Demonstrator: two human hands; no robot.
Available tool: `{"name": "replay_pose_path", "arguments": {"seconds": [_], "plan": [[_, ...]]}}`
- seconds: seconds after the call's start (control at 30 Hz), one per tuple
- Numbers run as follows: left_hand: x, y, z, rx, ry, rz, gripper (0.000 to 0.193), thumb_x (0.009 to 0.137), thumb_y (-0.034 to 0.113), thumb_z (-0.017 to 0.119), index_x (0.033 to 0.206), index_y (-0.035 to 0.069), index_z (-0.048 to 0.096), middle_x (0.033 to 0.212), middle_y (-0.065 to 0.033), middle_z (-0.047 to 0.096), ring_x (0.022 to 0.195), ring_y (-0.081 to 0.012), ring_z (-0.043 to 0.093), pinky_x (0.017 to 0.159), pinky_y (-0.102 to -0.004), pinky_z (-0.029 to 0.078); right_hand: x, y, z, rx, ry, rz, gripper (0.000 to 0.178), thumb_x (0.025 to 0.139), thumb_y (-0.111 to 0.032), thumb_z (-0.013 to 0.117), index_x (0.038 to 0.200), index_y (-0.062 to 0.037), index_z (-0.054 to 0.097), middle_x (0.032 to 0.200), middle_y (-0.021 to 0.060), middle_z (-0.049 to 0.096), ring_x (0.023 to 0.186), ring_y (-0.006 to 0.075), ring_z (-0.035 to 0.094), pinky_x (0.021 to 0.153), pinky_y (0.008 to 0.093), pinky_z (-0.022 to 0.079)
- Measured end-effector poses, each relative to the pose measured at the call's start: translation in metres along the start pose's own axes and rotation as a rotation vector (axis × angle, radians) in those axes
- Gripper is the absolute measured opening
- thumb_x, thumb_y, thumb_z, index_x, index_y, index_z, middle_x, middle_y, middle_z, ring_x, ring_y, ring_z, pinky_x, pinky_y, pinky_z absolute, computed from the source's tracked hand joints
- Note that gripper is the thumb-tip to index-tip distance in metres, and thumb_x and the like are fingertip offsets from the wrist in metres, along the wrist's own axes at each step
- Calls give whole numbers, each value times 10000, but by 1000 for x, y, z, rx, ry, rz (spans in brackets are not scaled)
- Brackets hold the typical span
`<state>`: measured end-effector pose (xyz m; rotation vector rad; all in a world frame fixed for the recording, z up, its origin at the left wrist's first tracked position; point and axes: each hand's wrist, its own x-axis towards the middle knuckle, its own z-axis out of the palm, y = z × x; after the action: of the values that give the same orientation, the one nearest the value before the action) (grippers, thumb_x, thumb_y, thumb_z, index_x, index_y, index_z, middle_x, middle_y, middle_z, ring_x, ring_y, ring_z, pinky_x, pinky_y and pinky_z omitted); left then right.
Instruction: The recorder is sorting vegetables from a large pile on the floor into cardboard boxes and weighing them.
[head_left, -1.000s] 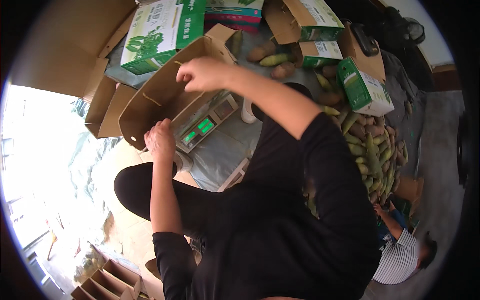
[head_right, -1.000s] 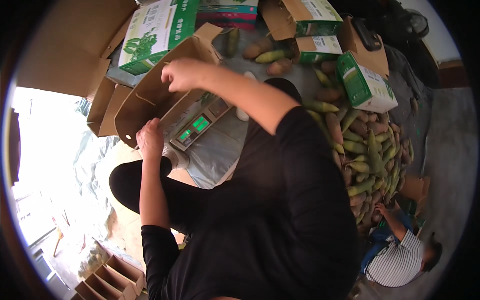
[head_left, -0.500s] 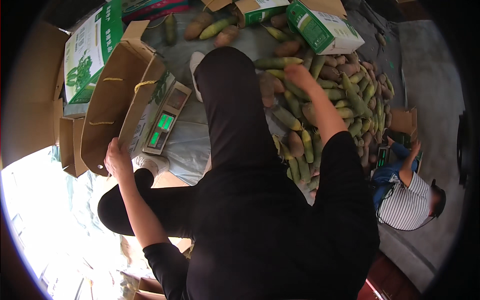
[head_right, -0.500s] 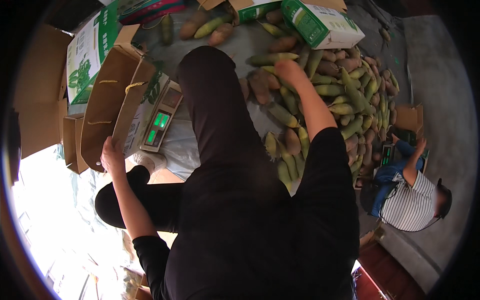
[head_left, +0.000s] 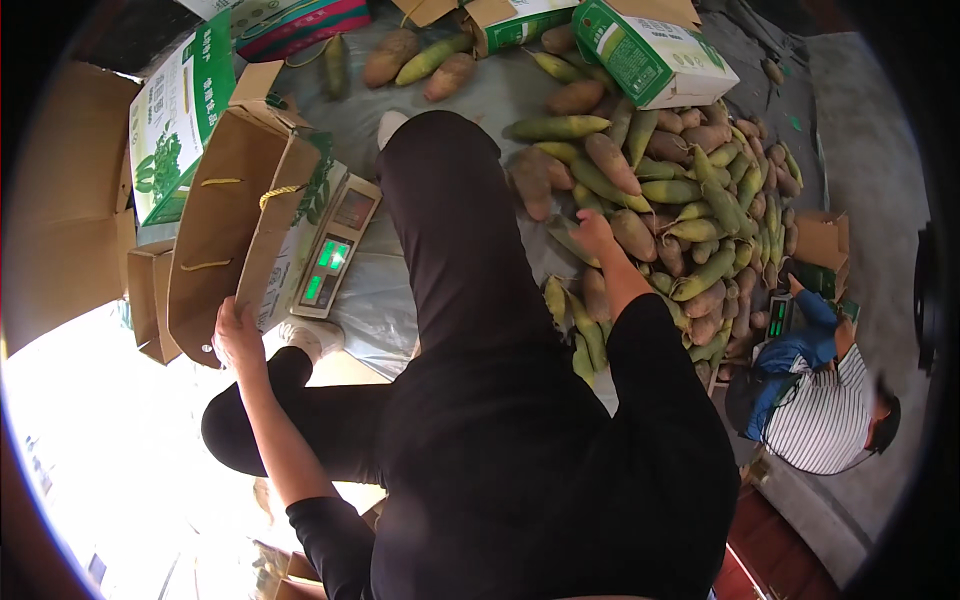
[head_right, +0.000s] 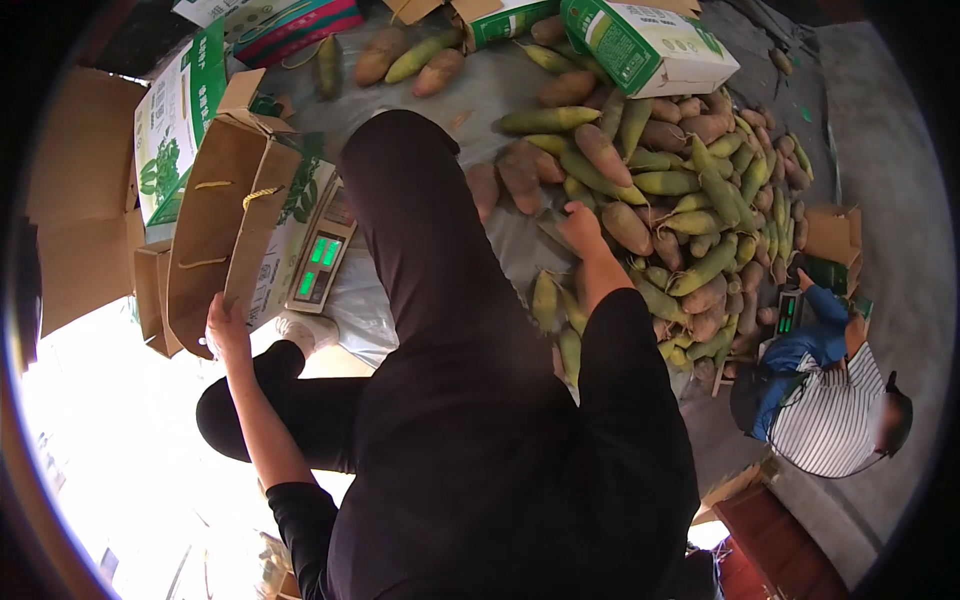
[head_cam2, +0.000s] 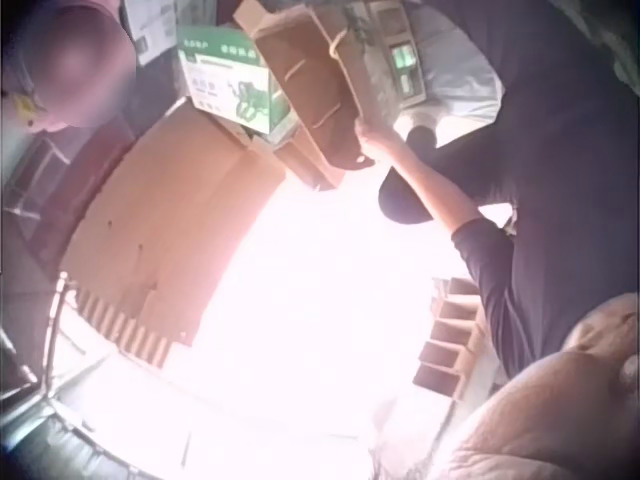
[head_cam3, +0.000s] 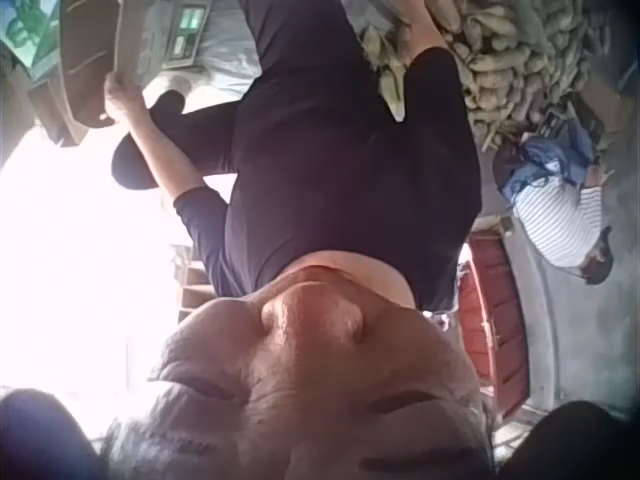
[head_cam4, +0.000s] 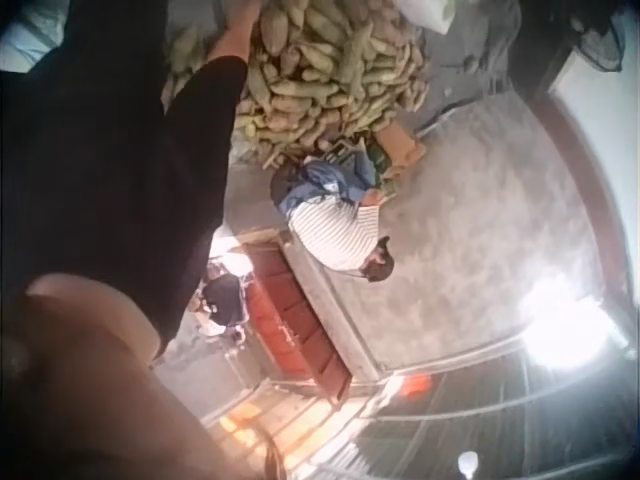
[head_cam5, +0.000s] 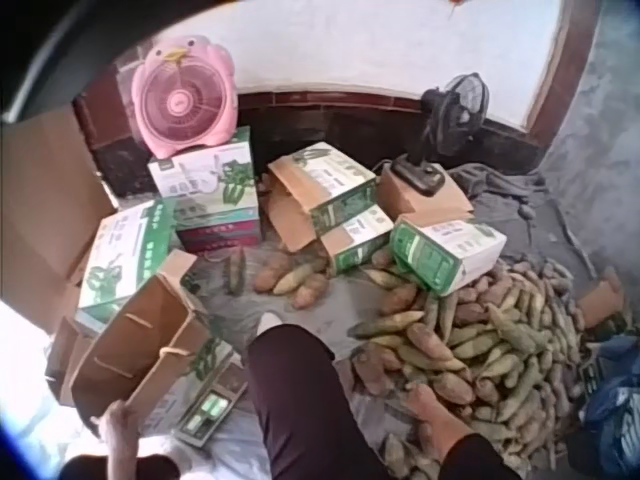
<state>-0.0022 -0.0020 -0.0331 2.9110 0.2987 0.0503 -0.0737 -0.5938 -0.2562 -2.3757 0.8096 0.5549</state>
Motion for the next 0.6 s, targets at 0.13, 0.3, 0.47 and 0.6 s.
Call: {"name": "replay_pose_path", "arguments": {"seconds": [0.13,0.3,0.47,0.6], "plan": [[-2,-3,-8,41,-19,-41,192,751,136,576,936,90,599,914,-111,635,861,-322,605,725,-404,471,31,-61,1,15,129,-142,604,601,-218,750,1143,-86,519,1062,169,594,1010,336,560,864,385,458],[-3,8,-9,80,19,-28,206,716,90,603,921,67,602,908,-112,629,868,-319,597,754,-409,457,52,-102,1,-146,145,-280,772,563,-172,770,1253,-110,429,1172,147,530,1135,327,465,952,405,399],[2,17,-7,50,-43,-61,180,742,124,594,918,87,607,887,-80,624,899,-271,587,799,-405,420,76,-93,18,-124,72,-337,806,577,-202,773,1285,-109,401,1238,164,474,1178,342,410,987,429,356],[0,19,-12,68,15,-20,134,744,122,604,874,90,597,818,-69,601,858,-268,582,780,-405,417,83,-98,27,1,-10,-69,660,713,-246,679,1296,-115,399,1239,165,467,1172,346,415,978,432,363]]}}
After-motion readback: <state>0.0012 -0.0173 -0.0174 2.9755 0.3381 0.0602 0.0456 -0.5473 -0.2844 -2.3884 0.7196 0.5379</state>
